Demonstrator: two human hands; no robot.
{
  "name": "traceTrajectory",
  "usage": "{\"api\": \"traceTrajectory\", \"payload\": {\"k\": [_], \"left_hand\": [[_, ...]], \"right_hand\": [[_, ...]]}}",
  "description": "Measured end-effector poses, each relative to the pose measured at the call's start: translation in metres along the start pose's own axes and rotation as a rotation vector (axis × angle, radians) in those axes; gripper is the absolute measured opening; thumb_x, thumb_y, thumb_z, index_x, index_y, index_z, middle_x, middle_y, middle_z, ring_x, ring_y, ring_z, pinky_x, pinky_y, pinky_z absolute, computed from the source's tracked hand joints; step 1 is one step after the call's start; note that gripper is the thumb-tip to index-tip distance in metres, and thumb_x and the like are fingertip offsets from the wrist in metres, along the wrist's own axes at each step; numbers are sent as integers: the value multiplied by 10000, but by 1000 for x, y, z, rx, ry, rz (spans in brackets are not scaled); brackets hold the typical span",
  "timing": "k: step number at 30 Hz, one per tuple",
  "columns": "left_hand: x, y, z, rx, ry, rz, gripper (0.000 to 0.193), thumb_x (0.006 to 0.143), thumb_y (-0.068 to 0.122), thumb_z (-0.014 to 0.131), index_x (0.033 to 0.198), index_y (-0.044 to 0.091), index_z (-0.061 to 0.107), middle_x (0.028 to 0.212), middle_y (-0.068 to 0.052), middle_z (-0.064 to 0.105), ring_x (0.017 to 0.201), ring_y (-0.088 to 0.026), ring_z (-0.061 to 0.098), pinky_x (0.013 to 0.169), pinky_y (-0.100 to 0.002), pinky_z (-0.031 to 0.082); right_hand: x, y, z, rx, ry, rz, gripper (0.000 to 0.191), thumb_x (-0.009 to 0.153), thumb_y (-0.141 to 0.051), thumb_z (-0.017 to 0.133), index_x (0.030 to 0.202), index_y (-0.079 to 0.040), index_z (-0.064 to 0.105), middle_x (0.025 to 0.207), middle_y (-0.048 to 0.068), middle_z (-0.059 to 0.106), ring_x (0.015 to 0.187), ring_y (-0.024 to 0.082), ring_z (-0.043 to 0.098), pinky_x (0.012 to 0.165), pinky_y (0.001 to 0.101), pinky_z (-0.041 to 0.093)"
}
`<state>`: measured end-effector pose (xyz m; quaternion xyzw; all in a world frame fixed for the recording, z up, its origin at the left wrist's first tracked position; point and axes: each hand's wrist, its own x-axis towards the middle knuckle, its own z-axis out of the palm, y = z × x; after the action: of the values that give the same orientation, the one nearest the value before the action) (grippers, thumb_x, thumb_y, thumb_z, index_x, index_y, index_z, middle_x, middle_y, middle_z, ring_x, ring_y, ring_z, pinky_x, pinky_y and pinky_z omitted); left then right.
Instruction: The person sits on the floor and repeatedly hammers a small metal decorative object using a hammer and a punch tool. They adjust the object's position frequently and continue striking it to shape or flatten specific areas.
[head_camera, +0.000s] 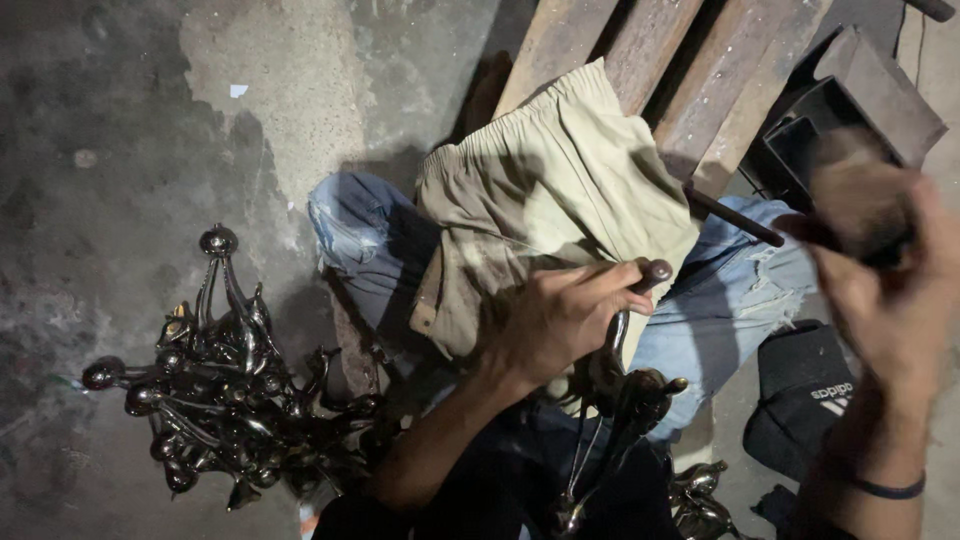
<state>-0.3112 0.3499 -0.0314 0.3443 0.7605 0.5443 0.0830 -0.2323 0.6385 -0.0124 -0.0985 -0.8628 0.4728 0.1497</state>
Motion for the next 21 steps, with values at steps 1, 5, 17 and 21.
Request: {"api": "traceTrajectory", "payload": {"k": [1, 5, 17, 21], "left_hand": [[2, 1, 0, -4, -33, -36, 203, 983, 90, 693, 1166, 2, 697, 1023, -68, 787, 784, -122, 760, 638, -227, 612], [6, 4, 1, 18, -53, -47, 228, 965, 56, 698, 1183, -13, 710, 947, -62, 796, 676, -133, 736, 548, -244, 579], [8, 5, 6, 84, -80, -6, 130, 958, 23, 722, 1017, -93, 727, 1053, -155, 787, 636, -162, 755, 432, -230, 565], [6, 2, 11, 6, 15, 23, 117, 969, 50, 713, 1019, -55, 723, 1084, -128, 760, 829, -188, 775, 633, -248, 633]], "right_hand": [[1, -1, -3, 67, 9, 53, 232, 1106, -36, 712, 1271, 70, 587, 1178, 123, 666, 1063, 185, 667, 996, 320, 552], [7, -17, -21, -409, -201, 61, 300, 1042, -212, 704, 1205, 4, 575, 991, 140, 666, 881, 227, 632, 1050, 346, 555], [26, -43, -14, -632, -522, -147, 663, 842, -48, 727, 1482, -83, 559, 1127, 130, 734, 938, 248, 737, 935, 401, 593], [24, -57, -14, -448, -208, -38, 610, 878, -30, 738, 1446, -6, 516, 1213, 229, 674, 1048, 328, 691, 912, 416, 568]]}}
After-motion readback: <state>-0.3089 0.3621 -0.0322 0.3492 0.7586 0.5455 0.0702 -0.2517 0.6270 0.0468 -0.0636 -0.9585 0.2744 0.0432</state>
